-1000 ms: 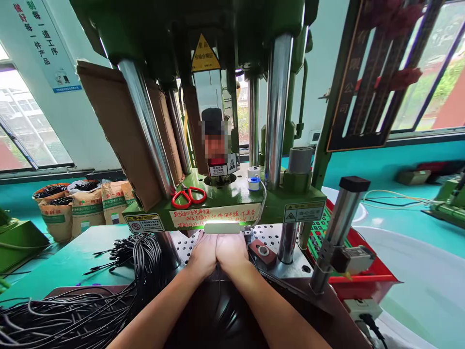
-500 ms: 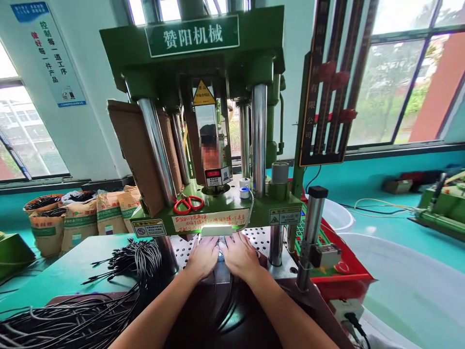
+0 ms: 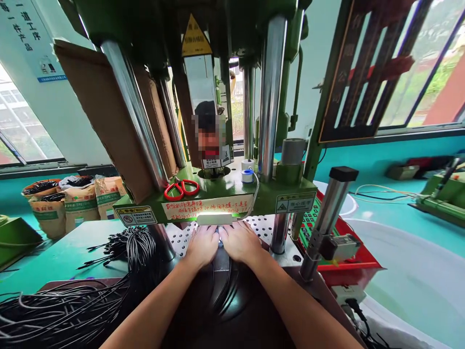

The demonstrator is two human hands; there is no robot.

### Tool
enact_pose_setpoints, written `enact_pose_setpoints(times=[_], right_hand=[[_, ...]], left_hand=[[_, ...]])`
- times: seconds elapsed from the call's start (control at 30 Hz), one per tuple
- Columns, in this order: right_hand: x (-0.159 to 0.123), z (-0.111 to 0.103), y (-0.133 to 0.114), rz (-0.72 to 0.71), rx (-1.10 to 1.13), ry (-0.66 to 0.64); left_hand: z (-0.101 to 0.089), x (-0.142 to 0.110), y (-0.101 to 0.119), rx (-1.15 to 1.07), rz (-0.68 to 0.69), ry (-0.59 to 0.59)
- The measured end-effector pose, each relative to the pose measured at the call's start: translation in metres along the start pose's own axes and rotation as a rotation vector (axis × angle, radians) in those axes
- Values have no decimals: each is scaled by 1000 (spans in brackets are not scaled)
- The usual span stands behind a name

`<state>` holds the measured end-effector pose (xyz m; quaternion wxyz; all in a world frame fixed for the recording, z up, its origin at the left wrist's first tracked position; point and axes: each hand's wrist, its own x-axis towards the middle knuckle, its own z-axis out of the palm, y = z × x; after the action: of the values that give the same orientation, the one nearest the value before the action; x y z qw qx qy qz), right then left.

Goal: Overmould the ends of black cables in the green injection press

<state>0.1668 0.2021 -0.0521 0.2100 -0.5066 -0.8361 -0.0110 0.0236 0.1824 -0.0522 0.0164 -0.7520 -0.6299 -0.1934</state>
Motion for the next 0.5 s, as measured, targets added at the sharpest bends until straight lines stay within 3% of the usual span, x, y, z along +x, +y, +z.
enact_pose_setpoints(times=[0.3,0.4,0.5], right_hand=[[14,-2,-7,87,129,-9],[19,-5,-6,132,283,48],[28,-4,-9,223,544,194]], left_hand=[[-1,12,-4,34,-42,3],[-19,13,3,40,-16,66],[-43,-11,21,45,43,212]])
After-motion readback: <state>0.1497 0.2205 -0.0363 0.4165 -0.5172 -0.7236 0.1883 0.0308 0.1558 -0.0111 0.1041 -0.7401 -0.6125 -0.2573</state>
